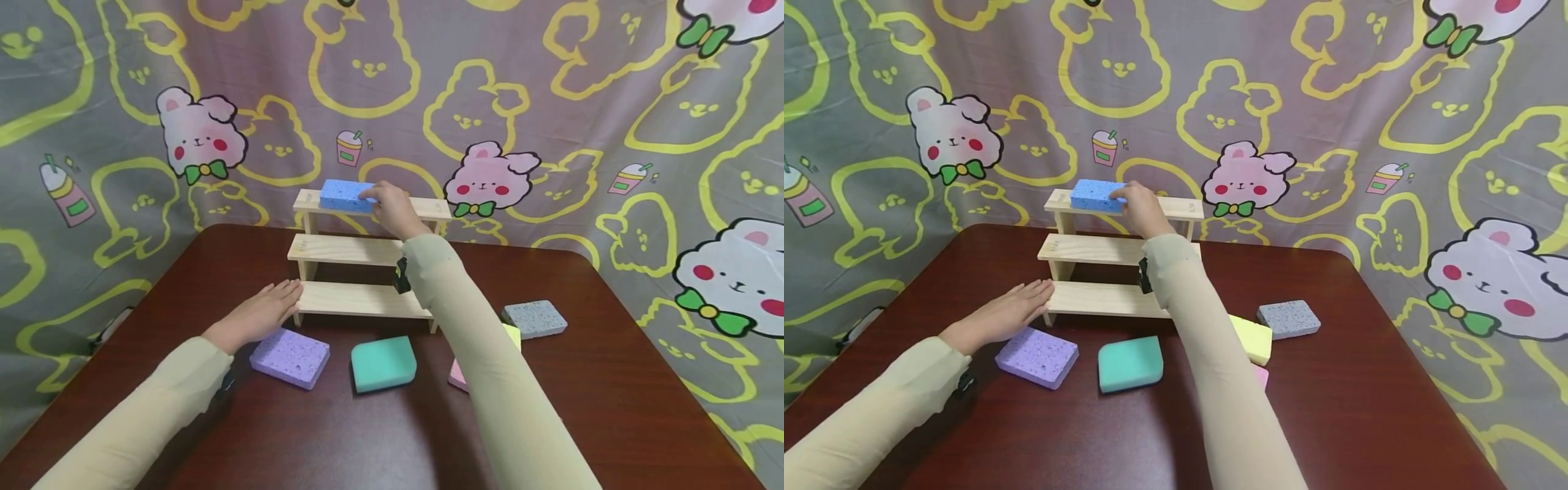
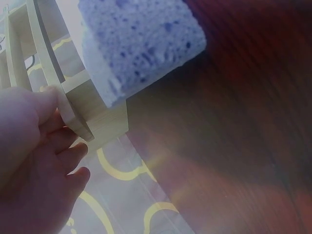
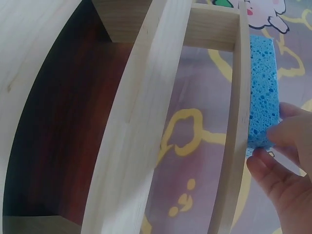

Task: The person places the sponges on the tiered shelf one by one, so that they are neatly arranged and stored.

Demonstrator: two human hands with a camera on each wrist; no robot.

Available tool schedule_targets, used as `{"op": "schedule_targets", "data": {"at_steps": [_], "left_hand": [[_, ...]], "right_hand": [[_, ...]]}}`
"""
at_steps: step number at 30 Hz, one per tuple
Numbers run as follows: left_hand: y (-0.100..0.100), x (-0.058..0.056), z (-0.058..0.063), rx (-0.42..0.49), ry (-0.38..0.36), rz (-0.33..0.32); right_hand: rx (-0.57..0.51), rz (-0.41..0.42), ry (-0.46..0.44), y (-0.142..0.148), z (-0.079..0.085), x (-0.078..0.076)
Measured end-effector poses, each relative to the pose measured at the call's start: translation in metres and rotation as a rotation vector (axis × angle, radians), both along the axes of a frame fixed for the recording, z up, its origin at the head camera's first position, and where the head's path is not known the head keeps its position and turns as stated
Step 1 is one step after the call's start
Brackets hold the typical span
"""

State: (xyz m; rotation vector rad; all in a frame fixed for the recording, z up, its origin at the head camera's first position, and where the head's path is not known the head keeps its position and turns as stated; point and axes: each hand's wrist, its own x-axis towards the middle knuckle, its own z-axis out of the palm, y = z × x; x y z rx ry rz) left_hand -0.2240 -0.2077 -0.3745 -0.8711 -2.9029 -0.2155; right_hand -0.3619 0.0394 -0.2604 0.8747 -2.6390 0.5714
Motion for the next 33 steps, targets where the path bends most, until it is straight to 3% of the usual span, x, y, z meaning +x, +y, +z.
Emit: {"op": "schedule_targets", "data": {"at_steps": [7,33], "left_hand": [[-0.0001,0.0003,0.0007,-0.006,-0.005,-0.002],[0.0001,-0.0004,0.0007,-0.010,-0.006,0.006]], "right_hand": [[-0.014,0.010,-0.052,-0.0022,-0.0006,-0.0006],[0.017,0.012,-0.104,-0.0070,-0.0006,-0.0009]]}}
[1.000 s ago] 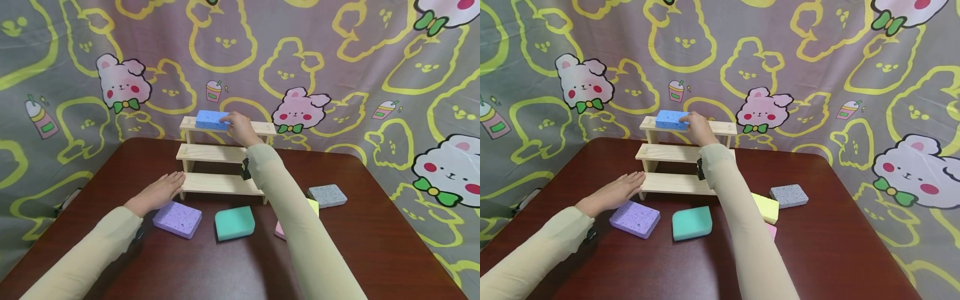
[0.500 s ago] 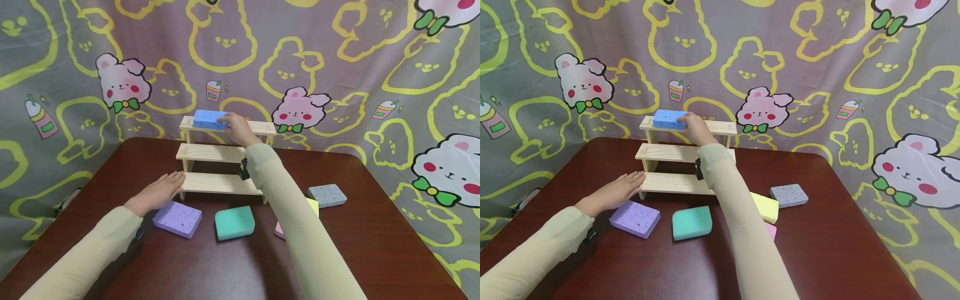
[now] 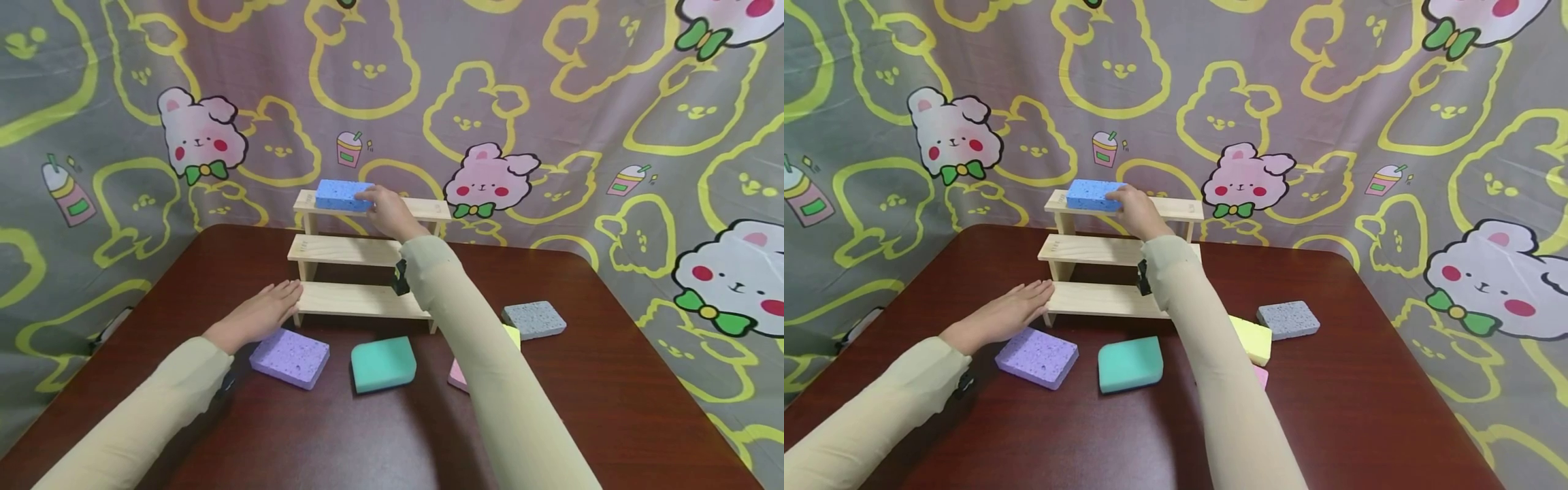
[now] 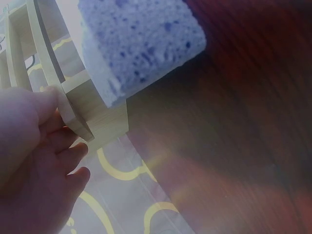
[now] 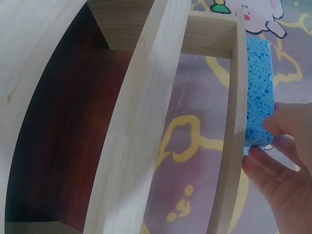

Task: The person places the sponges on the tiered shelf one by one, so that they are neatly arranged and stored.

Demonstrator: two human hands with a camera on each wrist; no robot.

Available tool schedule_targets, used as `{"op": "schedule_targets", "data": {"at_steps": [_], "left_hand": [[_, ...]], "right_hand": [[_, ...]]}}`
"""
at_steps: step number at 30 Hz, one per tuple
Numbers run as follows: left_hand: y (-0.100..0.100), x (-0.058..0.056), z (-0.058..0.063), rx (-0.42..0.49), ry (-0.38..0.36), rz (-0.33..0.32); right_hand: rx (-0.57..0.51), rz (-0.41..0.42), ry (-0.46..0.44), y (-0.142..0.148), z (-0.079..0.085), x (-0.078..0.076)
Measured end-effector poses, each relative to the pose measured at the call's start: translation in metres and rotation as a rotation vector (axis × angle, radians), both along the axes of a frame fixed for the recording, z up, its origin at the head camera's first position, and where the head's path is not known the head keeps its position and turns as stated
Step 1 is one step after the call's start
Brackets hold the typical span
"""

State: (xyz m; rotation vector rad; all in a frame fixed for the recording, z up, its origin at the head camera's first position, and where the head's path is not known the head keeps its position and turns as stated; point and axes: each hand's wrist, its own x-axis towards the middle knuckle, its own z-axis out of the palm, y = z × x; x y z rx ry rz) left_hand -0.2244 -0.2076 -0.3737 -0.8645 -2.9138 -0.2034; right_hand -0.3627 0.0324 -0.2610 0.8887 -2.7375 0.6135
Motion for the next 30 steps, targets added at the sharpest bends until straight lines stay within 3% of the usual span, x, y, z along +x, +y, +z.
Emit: {"op": "schedule_targets", "data": {"at_steps": [16,22,30], "left_hand": [[0.000,0.000,0.000,0.003,-0.012,0.008],[0.000,0.000,0.000,-0.002,-0.004,0.003],[0.001,0.001,0.001,0.005,-0.011,0.002]], "right_hand": [[-0.070,0.068,-0.002,0.021,0.010,0.008],[-0.148,0.094,-0.014,0.032,0.016,0.013],[-0.226,0.074,-0.057,0.048,0.026,0.022]]}}
